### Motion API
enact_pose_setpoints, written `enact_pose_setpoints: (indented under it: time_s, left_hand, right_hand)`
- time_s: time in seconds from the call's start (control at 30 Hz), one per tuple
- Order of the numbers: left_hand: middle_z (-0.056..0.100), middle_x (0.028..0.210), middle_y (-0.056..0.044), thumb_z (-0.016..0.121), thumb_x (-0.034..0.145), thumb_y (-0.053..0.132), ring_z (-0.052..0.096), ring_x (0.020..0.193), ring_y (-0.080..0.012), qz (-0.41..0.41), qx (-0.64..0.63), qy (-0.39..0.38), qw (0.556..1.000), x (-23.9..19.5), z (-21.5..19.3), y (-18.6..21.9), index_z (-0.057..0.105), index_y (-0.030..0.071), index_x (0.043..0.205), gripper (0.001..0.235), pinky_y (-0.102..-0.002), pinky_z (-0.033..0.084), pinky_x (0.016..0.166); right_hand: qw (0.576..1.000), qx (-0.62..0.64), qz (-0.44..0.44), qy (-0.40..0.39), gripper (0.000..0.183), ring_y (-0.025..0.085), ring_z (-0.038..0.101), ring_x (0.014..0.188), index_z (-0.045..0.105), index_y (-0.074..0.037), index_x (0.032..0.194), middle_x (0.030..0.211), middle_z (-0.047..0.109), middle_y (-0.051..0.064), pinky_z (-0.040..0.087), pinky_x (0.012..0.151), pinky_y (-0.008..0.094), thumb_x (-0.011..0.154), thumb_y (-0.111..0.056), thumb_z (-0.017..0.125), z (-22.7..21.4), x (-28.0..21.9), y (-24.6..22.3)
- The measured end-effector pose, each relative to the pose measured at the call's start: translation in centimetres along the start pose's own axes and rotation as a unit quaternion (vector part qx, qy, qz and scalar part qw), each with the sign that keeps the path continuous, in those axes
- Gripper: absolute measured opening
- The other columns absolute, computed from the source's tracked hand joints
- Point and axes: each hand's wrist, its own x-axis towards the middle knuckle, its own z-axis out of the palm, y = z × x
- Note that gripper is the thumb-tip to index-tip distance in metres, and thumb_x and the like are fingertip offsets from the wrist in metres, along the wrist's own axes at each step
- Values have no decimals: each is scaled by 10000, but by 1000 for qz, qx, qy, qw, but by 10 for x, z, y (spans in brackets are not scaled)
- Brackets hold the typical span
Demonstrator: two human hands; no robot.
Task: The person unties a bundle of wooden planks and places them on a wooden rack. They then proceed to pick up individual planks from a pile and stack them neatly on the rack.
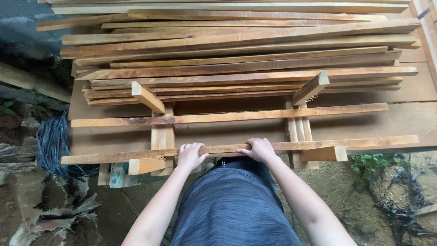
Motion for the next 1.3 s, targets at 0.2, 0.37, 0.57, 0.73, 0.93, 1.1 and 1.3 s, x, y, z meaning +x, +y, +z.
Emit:
enact_pose_setpoints:
  time_s: [0.2, 0.37, 0.57, 0.73, 0.93, 1.1, 1.3]
  left_hand:
    - [678, 1298, 22, 712, 902, 458, 576, 1312, -230, -6, -13, -4, 1000, -4, -6, 1, 627, 279, 1312, 456, -509, 306, 1193]
    - [668, 1299, 34, 718, 899, 457, 569, 1316, -214, -12, -6, 1, 1000, -4, -4, 3, 616, 293, 1316, 459, -507, 298, 1200]
    - [646, 1309, 60, 714, 896, 446, 551, 1325, -183, -13, 9, -6, 1000, 4, 10, -8, 599, 316, 1321, 459, -479, 292, 1199]
    - [635, 1314, 61, 746, 859, 434, 533, 1325, -186, -19, 17, -13, 1000, 9, 14, -9, 602, 306, 1316, 496, -485, 287, 1196]
    - [629, 1305, 52, 738, 860, 452, 524, 1320, -197, -16, -5, -16, 1000, 2, -1, 2, 620, 278, 1299, 486, -480, 290, 1179]
    - [640, 1263, 79, 751, 846, 441, 534, 1299, -182, -22, 11, -15, 1000, 8, 9, -5, 620, 311, 1286, 477, -474, 299, 1167]
    - [604, 1309, 94, 766, 853, 389, 502, 1340, -178, 16, 38, 26, 999, 25, 2, -8, 642, 322, 1242, 414, -464, 346, 1154]
  right_hand:
    - [1000, -19, 0, 22, 608, 140, 680, 1153, 686, -285, 1175, 1128, 737, -62, 447, 999, 375, 861, -790, 558, 4, -3, -2]
    - [999, -19, -5, 37, 599, 135, 683, 1143, 688, -277, 1168, 1115, 735, -63, 446, 1025, 375, 853, -776, 588, 5, -5, -2]
    - [998, -10, -12, 54, 575, 135, 691, 1120, 700, -274, 1152, 1095, 747, -60, 449, 1029, 375, 853, -757, 610, 6, -5, 0]
    - [1000, 4, -3, 28, 600, 133, 685, 1138, 710, -264, 1158, 1109, 757, -59, 435, 1046, 372, 846, -767, 609, 2, -2, 0]
    - [1000, 6, -4, 11, 573, 164, 689, 1147, 707, -249, 1162, 1126, 759, -35, 448, 1042, 397, 853, -724, 627, -4, -4, -4]
    - [998, -28, -51, 9, 571, 128, 657, 1187, 643, -323, 1208, 1172, 713, -106, 452, 1044, 399, 767, -674, 732, 4, 4, 1]
    - [984, -89, -92, 121, 504, 193, 457, 1384, 700, -322, 1135, 1451, 508, -112, 419, 1089, 416, 695, -535, 820, -10, 7, -4]
